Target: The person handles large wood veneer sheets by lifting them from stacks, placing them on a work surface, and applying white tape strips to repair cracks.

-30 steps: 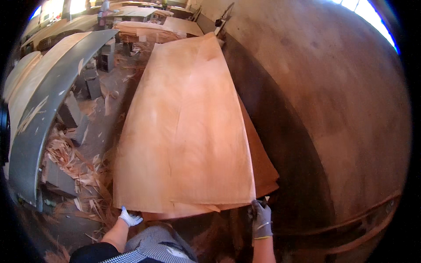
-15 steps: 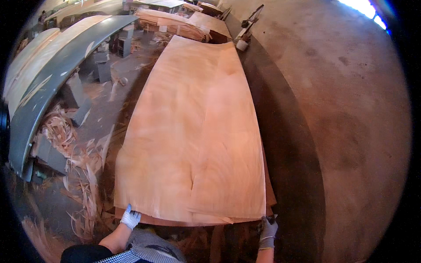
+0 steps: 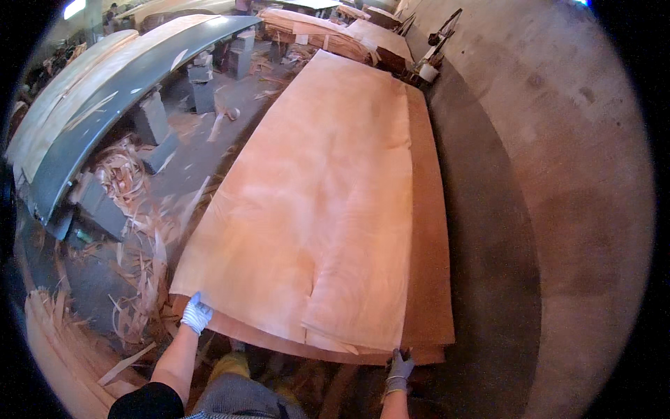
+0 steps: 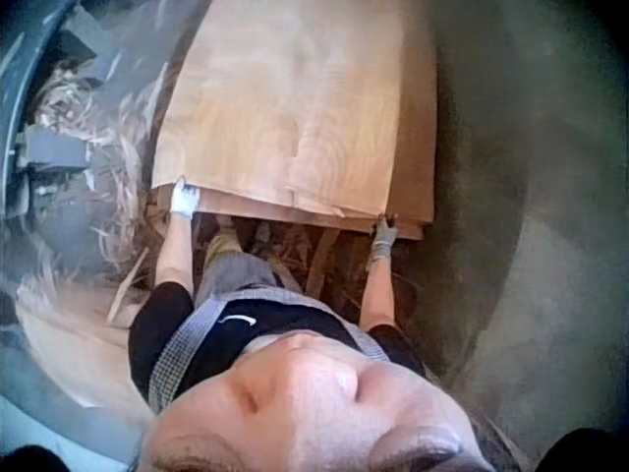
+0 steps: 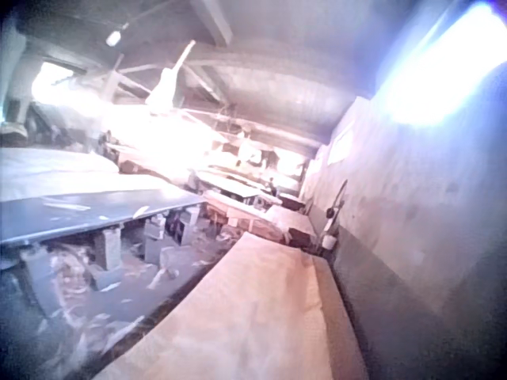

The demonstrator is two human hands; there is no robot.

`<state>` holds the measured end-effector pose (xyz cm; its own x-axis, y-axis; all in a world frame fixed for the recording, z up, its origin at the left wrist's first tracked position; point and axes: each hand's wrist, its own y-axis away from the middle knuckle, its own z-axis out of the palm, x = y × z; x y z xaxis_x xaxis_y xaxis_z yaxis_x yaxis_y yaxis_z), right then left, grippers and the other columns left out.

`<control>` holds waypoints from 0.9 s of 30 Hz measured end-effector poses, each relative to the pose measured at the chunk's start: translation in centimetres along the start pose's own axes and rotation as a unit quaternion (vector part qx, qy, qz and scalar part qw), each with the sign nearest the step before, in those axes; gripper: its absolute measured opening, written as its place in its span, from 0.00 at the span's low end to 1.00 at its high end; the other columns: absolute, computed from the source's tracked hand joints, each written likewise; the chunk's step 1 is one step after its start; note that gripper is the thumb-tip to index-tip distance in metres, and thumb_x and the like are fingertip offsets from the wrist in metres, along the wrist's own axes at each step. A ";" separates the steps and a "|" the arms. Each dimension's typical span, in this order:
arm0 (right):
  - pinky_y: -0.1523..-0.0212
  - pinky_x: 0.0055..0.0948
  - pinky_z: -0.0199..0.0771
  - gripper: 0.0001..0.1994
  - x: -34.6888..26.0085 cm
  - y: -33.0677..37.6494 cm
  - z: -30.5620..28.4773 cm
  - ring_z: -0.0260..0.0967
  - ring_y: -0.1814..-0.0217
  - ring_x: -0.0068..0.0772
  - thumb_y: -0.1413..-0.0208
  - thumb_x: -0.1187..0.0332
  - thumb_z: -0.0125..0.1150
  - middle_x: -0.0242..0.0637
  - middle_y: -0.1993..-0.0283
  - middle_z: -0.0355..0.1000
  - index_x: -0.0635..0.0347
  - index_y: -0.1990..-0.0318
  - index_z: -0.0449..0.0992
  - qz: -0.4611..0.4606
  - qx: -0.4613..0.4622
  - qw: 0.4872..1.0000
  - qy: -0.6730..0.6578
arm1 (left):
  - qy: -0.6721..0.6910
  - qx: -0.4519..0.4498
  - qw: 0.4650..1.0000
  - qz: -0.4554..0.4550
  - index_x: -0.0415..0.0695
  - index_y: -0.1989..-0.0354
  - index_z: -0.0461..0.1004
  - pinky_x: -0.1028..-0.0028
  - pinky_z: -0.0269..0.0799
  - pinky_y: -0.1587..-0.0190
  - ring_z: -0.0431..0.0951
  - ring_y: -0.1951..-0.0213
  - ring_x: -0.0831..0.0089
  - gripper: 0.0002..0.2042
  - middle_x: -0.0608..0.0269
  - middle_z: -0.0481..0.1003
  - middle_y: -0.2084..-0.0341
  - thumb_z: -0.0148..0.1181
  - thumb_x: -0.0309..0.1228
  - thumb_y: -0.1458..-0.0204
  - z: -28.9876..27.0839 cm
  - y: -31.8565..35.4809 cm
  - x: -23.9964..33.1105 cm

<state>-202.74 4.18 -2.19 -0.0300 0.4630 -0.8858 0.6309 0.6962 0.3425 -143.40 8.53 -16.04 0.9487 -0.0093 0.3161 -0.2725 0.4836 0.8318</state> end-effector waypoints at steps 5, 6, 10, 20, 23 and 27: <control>0.86 0.27 0.60 0.10 6.1 -1.8 1.7 0.59 0.86 0.25 0.48 0.71 0.60 0.33 0.76 0.67 0.65 0.60 0.70 0.017 -0.053 0.998 0.026 | 0.017 -0.095 0.995 0.033 0.43 0.41 0.59 0.54 0.55 0.39 0.63 0.42 0.56 0.29 0.57 0.64 0.43 0.55 0.46 0.48 -2.4 -3.2 1.4; 0.88 0.25 0.57 0.08 6.9 -2.0 2.0 0.57 0.88 0.24 0.48 0.71 0.60 0.32 0.80 0.65 0.63 0.64 0.69 -0.007 -0.028 0.999 0.047 | 0.005 -0.077 0.996 0.040 0.43 0.40 0.58 0.53 0.55 0.39 0.63 0.42 0.55 0.29 0.56 0.64 0.43 0.54 0.45 0.47 -3.4 -4.3 1.4; 0.93 0.23 0.52 0.07 10.2 -3.7 2.1 0.53 0.92 0.21 0.48 0.69 0.61 0.30 0.87 0.61 0.59 0.71 0.68 -0.076 0.066 0.993 0.063 | 0.001 -0.036 0.999 0.040 0.42 0.39 0.57 0.52 0.58 0.40 0.64 0.43 0.54 0.27 0.55 0.63 0.42 0.51 0.42 0.45 -4.8 -6.9 0.0; 0.91 0.22 0.51 0.06 6.6 -5.2 5.4 0.54 0.89 0.19 0.48 0.69 0.62 0.28 0.85 0.62 0.59 0.69 0.70 -0.101 0.086 0.991 0.016 | 0.002 -0.031 0.998 0.054 0.42 0.43 0.61 0.54 0.60 0.42 0.64 0.44 0.56 0.22 0.55 0.65 0.46 0.47 0.39 0.44 -5.7 -11.8 -0.2; 0.79 0.25 0.63 0.14 5.1 -4.1 5.3 0.62 0.77 0.25 0.49 0.69 0.62 0.36 0.69 0.68 0.66 0.57 0.69 -0.019 0.052 0.996 0.070 | 0.002 -0.020 0.999 0.046 0.42 0.42 0.59 0.55 0.62 0.43 0.67 0.46 0.57 0.23 0.56 0.67 0.47 0.48 0.39 0.43 -5.8 -12.2 -0.7; 0.67 0.28 0.71 0.20 12.2 -11.1 1.4 0.67 0.65 0.29 0.47 0.69 0.60 0.42 0.57 0.70 0.69 0.49 0.67 -0.045 0.045 0.993 0.104 | -0.052 -0.064 0.993 0.087 0.44 0.40 0.58 0.56 0.62 0.42 0.66 0.45 0.59 0.26 0.56 0.66 0.46 0.51 0.43 0.45 -6.2 -13.2 -0.6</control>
<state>-209.00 1.33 -17.19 -0.2426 0.5119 -0.8241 0.6854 0.6916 0.2278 -139.32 7.58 -30.06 0.8657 -0.0023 0.5006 -0.4021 0.5925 0.6981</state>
